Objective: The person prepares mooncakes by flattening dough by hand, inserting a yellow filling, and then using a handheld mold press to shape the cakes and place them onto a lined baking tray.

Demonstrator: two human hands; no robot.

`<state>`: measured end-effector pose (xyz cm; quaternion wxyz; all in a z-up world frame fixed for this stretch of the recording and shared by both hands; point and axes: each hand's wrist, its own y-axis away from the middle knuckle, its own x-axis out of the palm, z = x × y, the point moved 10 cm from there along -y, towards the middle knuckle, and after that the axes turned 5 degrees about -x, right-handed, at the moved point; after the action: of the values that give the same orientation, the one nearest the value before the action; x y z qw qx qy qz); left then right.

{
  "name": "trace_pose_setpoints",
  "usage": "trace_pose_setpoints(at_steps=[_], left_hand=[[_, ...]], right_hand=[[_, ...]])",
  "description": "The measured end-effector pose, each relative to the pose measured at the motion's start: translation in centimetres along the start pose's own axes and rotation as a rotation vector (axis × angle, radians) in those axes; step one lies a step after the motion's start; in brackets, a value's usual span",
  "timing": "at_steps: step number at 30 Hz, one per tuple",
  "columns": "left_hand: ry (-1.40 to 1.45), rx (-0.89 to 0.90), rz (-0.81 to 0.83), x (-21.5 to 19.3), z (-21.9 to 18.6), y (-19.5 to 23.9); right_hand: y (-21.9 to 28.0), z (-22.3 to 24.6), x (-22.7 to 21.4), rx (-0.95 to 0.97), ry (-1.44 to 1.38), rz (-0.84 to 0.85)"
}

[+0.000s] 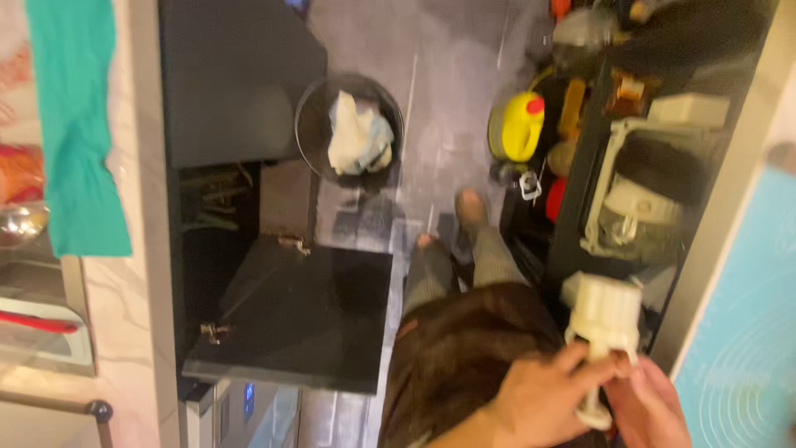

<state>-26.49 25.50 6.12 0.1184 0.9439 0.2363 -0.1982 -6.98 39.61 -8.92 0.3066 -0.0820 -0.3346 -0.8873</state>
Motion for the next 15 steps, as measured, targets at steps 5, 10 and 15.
trace_pose_setpoints(at_steps=[5, 10, 15], left_hand=[[-0.003, -0.013, 0.096, 3.2, -0.9, 2.2], [0.015, 0.034, 0.014, 3.9, -1.2, 2.1], [0.011, 0.025, -0.024, 4.7, -2.2, 2.6]], right_hand=[[3.9, 1.0, -2.9, -0.032, 0.028, -0.053], [4.0, 1.8, -1.8, -0.026, 0.032, -0.037], [4.6, 2.2, -0.5, 0.021, 0.010, -0.069]])
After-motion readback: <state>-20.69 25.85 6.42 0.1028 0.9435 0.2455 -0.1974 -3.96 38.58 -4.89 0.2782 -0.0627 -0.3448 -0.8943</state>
